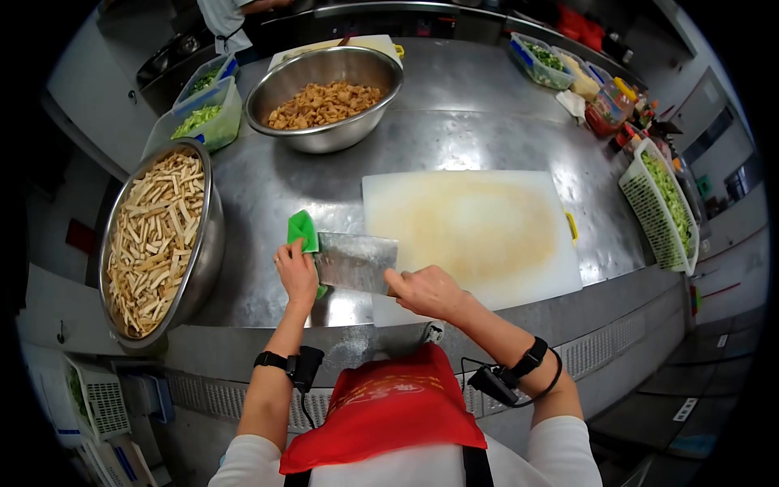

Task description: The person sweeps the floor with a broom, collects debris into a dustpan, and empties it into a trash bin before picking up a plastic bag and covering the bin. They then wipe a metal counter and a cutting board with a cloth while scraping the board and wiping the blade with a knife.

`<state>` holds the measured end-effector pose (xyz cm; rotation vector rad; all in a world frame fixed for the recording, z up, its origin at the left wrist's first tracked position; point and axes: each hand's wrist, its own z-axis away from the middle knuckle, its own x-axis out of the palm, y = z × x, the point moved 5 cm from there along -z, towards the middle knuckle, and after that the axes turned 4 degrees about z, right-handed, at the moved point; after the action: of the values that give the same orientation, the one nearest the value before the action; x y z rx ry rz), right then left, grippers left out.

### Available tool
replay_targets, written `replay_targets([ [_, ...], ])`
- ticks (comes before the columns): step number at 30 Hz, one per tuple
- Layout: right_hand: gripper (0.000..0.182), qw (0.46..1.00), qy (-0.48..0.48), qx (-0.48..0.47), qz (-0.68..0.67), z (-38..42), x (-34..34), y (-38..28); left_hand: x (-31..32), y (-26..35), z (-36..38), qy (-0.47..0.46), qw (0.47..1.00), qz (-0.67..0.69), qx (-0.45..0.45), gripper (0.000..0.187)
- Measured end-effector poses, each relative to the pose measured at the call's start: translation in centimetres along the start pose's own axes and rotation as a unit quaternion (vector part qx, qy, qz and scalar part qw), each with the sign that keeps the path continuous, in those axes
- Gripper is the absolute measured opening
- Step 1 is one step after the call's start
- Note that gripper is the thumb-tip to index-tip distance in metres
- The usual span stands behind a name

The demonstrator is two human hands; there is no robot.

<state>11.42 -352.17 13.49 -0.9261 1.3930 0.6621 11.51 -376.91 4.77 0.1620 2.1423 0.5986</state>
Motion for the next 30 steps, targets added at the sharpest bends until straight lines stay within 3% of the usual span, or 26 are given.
replay_targets([
  [5,0.031,0.997,0.007,0.045,-0.065,1.7,-0.9,1.0,0.9,-8.5,1.1,0.026,0.973,0.141,-0.183,0.025],
  [7,0.036,0.973,0.005,0.121,-0.199,2.3,-2.0,1.1,0.0,-10.5,1.3,0.051,0.945,0.222,-0.233,0.023],
  [8,0.039,0.952,0.003,0.155,-0.264,2.4,-2.4,1.2,0.2,-11.4,1.3,0.034,0.879,0.373,-0.295,0.022],
  [9,0.041,0.9,0.025,0.157,-0.406,2.3,-2.5,1.0,0.4,-11.6,1.5,0.042,0.819,0.465,-0.333,0.022],
  [11,0.047,0.732,0.064,0.151,-0.661,1.7,-2.5,0.2,-0.1,-10.9,2.2,0.056,0.67,0.627,-0.394,0.022],
  [12,0.046,0.691,0.066,0.167,-0.701,1.1,-2.5,-0.1,-0.7,-10.2,2.1,0.072,0.636,0.647,-0.415,0.021],
  [15,0.021,0.614,0.095,0.253,-0.741,-0.6,0.2,0.1,-3.8,-5.8,1.2,0.094,0.599,0.685,-0.404,0.02],
  [16,0.018,0.572,0.093,0.294,-0.76,-1.3,1.0,-0.2,-5.0,-4.1,0.7,0.1,0.613,0.677,-0.394,0.022],
  [17,0.02,0.525,0.087,0.336,-0.777,-1.9,2.0,-1.0,-6.9,-2.0,0.5,0.092,0.685,0.631,-0.353,0.022],
  [19,0.024,0.516,0.076,0.347,-0.78,-3.0,2.7,-1.8,-8.9,2.6,0.1,0.071,0.808,0.523,-0.261,0.023],
  [21,0.024,0.492,0.059,0.348,-0.796,-4.0,3.8,-2.5,-9.5,6.1,-0.2,0.071,0.936,0.343,-0.034,0.025],
  [23,0.026,0.507,0.033,0.333,-0.794,-4.9,4.1,-3.6,-8.0,8.4,0.6,-0.037,0.943,0.331,-0.004,0.034],
  [25,0.027,0.544,0.009,0.307,-0.781,-5.5,4.0,-4.5,-6.0,10.1,0.8,-0.073,0.973,0.189,0.108,0.042],
  [30,0.027,0.537,-0.041,0.326,-0.777,-5.2,3.9,-4.6,-5.8,9.4,0.1,-0.086,0.992,0.028,0.09,0.053],
])
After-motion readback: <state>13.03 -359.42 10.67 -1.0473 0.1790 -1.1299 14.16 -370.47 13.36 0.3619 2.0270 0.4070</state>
